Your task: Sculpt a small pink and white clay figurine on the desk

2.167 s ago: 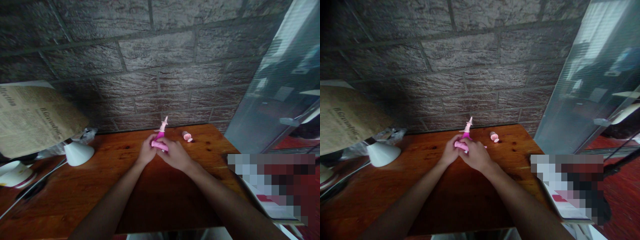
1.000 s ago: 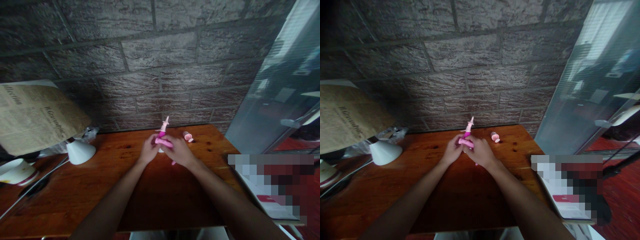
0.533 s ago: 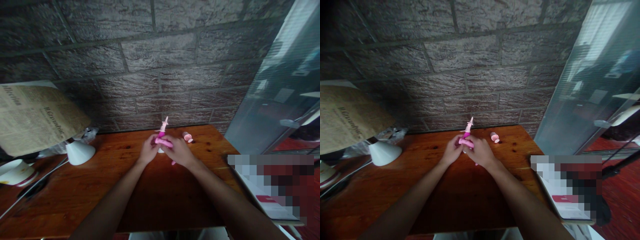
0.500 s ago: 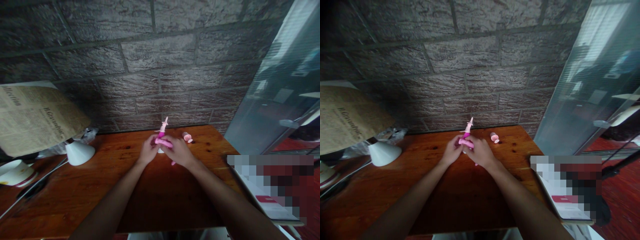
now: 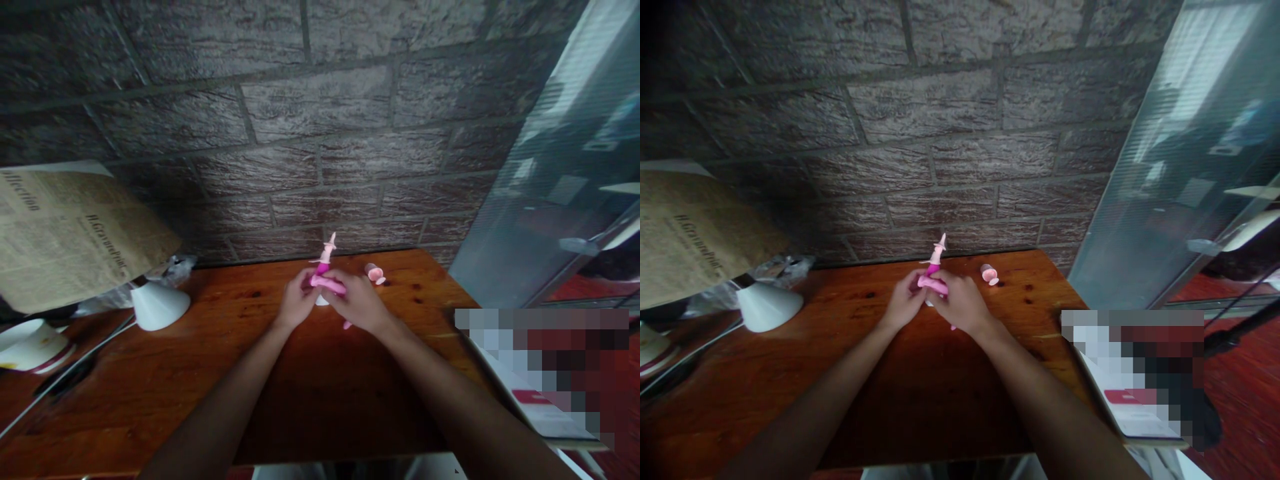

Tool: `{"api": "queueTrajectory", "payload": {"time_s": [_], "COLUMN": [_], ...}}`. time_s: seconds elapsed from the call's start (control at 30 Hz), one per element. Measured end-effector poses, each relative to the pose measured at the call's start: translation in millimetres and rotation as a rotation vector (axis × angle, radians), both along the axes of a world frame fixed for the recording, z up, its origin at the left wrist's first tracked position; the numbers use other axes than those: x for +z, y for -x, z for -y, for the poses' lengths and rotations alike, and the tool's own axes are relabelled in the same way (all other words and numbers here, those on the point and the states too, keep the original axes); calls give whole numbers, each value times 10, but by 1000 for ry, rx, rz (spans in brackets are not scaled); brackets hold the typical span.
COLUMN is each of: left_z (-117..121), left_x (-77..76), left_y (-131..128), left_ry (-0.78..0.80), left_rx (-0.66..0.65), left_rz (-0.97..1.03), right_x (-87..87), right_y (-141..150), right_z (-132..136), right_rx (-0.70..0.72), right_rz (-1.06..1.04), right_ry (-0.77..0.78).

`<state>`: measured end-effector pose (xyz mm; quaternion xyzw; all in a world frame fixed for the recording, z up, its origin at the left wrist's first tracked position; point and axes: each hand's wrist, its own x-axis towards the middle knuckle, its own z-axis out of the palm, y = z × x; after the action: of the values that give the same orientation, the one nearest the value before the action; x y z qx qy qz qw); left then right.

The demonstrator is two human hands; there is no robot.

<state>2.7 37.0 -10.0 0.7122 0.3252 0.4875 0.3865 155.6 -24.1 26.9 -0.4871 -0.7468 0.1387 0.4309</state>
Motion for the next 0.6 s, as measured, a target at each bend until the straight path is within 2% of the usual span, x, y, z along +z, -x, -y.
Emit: {"api": "queueTrajectory", "payload": {"time_s": [0.6], "left_z": [-2], "left_x": [-8], "left_y": [0], "left_ry": [28], "left_rx": [-7], "left_rz": [9], "right_x": [13], "right_y": [1], "right_z": [10], "right_rx": [-6], "right_rz": [-4], "right_ry": [-4]}}
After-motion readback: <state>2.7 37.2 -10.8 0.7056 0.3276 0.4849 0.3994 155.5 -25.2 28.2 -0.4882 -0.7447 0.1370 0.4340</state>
